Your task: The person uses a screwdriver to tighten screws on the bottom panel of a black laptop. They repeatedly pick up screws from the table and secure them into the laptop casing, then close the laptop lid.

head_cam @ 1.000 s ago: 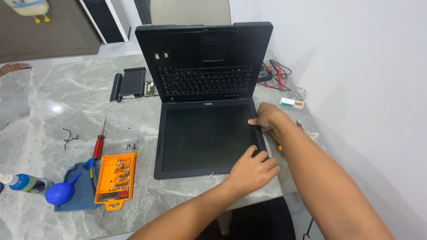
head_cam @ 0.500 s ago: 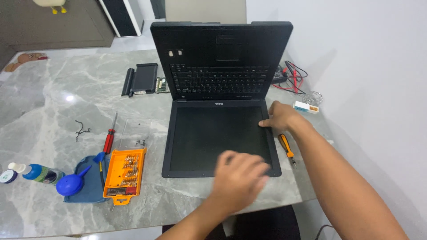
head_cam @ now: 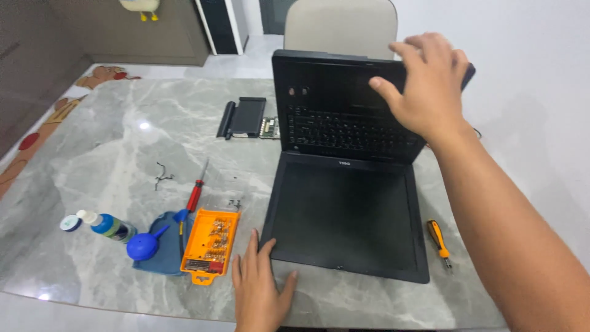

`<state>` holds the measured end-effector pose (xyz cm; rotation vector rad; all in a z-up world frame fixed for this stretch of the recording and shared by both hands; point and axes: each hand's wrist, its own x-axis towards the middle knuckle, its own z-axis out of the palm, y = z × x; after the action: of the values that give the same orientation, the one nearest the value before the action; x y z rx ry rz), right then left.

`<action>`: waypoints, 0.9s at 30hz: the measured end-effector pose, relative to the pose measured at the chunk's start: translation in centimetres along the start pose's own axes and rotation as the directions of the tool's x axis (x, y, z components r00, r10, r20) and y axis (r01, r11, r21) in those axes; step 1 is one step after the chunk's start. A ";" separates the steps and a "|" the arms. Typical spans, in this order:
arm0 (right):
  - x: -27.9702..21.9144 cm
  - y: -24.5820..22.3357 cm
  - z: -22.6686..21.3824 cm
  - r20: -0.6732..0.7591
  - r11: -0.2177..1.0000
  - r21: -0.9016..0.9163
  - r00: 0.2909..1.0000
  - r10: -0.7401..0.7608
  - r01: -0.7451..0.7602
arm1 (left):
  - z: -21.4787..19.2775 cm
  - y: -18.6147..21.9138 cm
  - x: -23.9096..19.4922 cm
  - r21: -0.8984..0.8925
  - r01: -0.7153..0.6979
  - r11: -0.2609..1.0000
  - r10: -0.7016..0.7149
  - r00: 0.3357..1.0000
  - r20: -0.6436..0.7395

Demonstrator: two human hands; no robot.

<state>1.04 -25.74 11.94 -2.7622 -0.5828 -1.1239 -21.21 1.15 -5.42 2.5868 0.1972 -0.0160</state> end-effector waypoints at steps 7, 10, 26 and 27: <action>3.1 -1.8 3.3 0.205 0.980 -0.129 0.963 0.176 -0.151 | -0.4 -2.0 -0.2 -0.077 0.083 0.994 -0.073 0.990 0.118; 2.9 -2.0 3.2 0.163 0.989 -0.090 0.977 0.135 -0.121 | 0.1 -3.4 -0.9 -0.165 -0.024 0.986 0.030 0.999 0.034; 5.0 -5.3 1.9 0.284 0.957 0.267 0.958 0.030 -0.109 | 1.3 -5.6 -2.8 -0.119 0.070 0.990 -0.043 0.976 0.215; 5.1 -5.5 2.0 0.288 0.954 0.283 0.957 0.016 -0.102 | 0.4 -5.2 -2.7 -0.109 0.071 0.992 -0.038 0.957 0.287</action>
<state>3.55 -18.62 13.82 -2.6676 -0.6322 -0.5726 -24.61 4.91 -8.35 2.4258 0.1574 -0.3833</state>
